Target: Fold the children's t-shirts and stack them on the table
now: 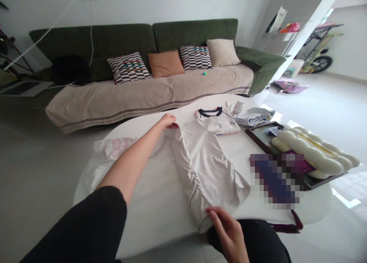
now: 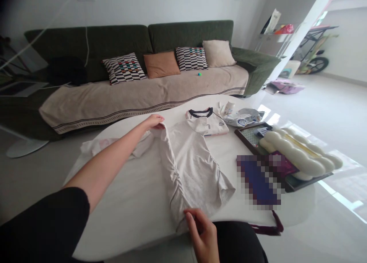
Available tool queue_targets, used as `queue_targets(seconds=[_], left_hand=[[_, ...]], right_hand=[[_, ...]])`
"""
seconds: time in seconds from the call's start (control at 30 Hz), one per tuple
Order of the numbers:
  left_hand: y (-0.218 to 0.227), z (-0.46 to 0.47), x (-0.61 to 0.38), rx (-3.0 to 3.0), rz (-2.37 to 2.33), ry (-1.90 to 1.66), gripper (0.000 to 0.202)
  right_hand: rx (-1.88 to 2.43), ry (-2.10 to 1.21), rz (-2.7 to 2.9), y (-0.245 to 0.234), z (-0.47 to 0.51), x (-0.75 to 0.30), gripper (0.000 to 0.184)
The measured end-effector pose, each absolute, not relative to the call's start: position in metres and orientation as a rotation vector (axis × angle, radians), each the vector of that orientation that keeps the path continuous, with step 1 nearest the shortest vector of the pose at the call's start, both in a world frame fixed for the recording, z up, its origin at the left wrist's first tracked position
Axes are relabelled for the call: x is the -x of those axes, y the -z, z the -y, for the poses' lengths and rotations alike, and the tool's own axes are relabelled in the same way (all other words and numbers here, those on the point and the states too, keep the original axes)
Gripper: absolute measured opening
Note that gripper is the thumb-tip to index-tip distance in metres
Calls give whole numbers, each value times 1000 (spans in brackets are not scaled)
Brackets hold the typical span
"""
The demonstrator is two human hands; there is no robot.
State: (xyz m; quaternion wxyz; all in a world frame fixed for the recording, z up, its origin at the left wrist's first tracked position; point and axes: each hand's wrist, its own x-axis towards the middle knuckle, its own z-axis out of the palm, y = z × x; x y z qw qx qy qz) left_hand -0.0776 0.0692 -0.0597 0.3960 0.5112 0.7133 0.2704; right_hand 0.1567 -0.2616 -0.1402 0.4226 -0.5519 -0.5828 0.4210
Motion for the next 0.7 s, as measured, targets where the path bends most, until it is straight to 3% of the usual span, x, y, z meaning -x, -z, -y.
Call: queue_targets(seconds=[0.17,0.37,0.7], left_hand=[[103,-88,45,-1388,-1902,-756,15],[120,-77,117,-1485,-1999,-910,24],[131,-68,142,-1705,-1729,-640,15]], right_hand=[[1518,-1103,1313,175,246,-161,28],[1608,-1147,1273,174,241,-158,40],[1603,-948,1297,175,248,-141,58]])
